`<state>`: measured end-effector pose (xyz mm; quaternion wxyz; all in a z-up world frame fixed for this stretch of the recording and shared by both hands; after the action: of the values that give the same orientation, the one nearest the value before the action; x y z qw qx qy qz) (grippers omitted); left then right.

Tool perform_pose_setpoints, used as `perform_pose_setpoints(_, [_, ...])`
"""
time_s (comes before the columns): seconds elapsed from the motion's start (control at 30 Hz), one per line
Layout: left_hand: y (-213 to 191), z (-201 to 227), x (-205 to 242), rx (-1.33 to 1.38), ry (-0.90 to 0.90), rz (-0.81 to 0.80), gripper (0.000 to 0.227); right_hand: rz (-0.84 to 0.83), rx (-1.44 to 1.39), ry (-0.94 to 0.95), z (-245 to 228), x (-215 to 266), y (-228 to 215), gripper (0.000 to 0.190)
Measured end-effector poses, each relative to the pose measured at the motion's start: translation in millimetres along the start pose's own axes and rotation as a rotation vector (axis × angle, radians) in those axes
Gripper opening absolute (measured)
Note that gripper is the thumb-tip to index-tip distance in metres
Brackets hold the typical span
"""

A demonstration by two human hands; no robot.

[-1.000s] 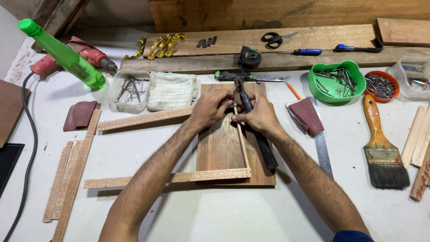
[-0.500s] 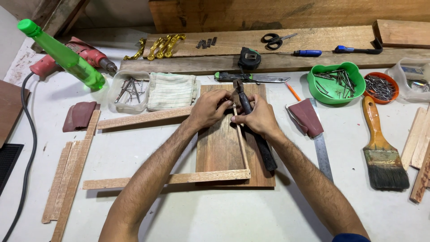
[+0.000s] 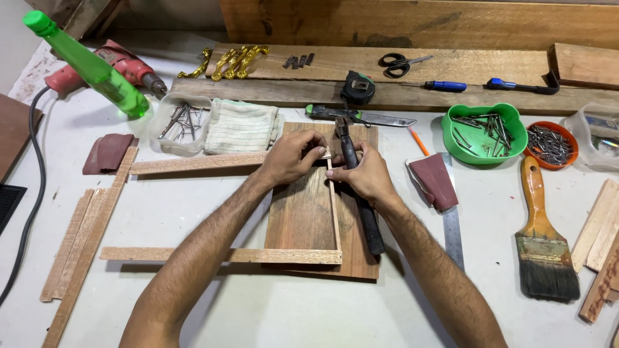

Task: The person assembles a small rectangular wooden frame on a workbench. They position thin wood strips around a wooden board, hold nails in place, and drive them in with a hammer, working around the frame one corner at a time while fitting each strip against the others.

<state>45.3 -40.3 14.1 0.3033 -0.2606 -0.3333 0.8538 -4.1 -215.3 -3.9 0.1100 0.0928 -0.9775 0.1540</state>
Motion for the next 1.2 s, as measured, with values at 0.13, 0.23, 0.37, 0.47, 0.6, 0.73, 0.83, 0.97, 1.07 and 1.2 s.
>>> perform_pose_setpoints(0.13, [0.0,5.2,-2.3,-0.002,-0.001,0.014,0.017,-0.005,0.027,-0.007,-0.2,-1.0,-0.5,0.06])
perform_pose_setpoints(0.23, [-2.1,7.5,-4.6,-0.017,-0.063,0.005,0.018,-0.007,0.025,-0.009,-0.8,-1.6,-0.4,0.059])
perform_pose_setpoints(0.37, [-3.0,10.5,-4.5,-0.024,-0.014,0.025,0.016,-0.018,0.03,-0.003,0.7,-1.5,0.3,0.058])
perform_pose_setpoints(0.47, [-3.8,10.3,-5.3,-0.021,-0.011,0.023,0.016,-0.017,0.046,-0.002,-0.5,-1.9,0.2,0.058])
perform_pose_setpoints(0.6, [-2.7,8.5,-3.9,-0.059,-0.018,0.03,0.016,-0.009,0.063,0.008,-3.4,-0.2,1.7,0.059])
perform_pose_setpoints(0.73, [-0.3,5.7,-3.5,-0.033,-0.028,0.036,0.017,-0.015,0.05,0.003,0.9,-1.5,1.4,0.059])
perform_pose_setpoints(0.83, [-0.2,5.6,-3.9,-0.116,-0.026,0.043,0.016,-0.014,0.067,0.004,-2.4,-0.7,2.0,0.059])
perform_pose_setpoints(0.97, [-1.0,9.9,-2.1,-0.134,0.008,0.061,0.016,-0.003,0.07,0.03,-5.5,1.9,1.5,0.06])
perform_pose_setpoints(1.07, [-0.8,10.3,-2.5,-0.208,0.032,0.06,0.018,-0.001,0.057,0.024,-4.4,1.0,1.3,0.06])
perform_pose_setpoints(1.2, [-0.3,11.1,-2.7,-0.282,0.054,0.059,0.018,0.009,0.08,0.012,-5.0,0.8,2.0,0.062])
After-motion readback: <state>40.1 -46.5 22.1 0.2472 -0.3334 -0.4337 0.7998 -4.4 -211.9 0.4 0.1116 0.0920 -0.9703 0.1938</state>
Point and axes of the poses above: each hand's wrist, its own x-axis away from the middle knuckle, its own y-axis out of the palm, z = x × y, the point moved 6 cm from there along -x, towards the middle knuckle, and after that the axes turned 10 degrees about -z, right-handed, at the moved point
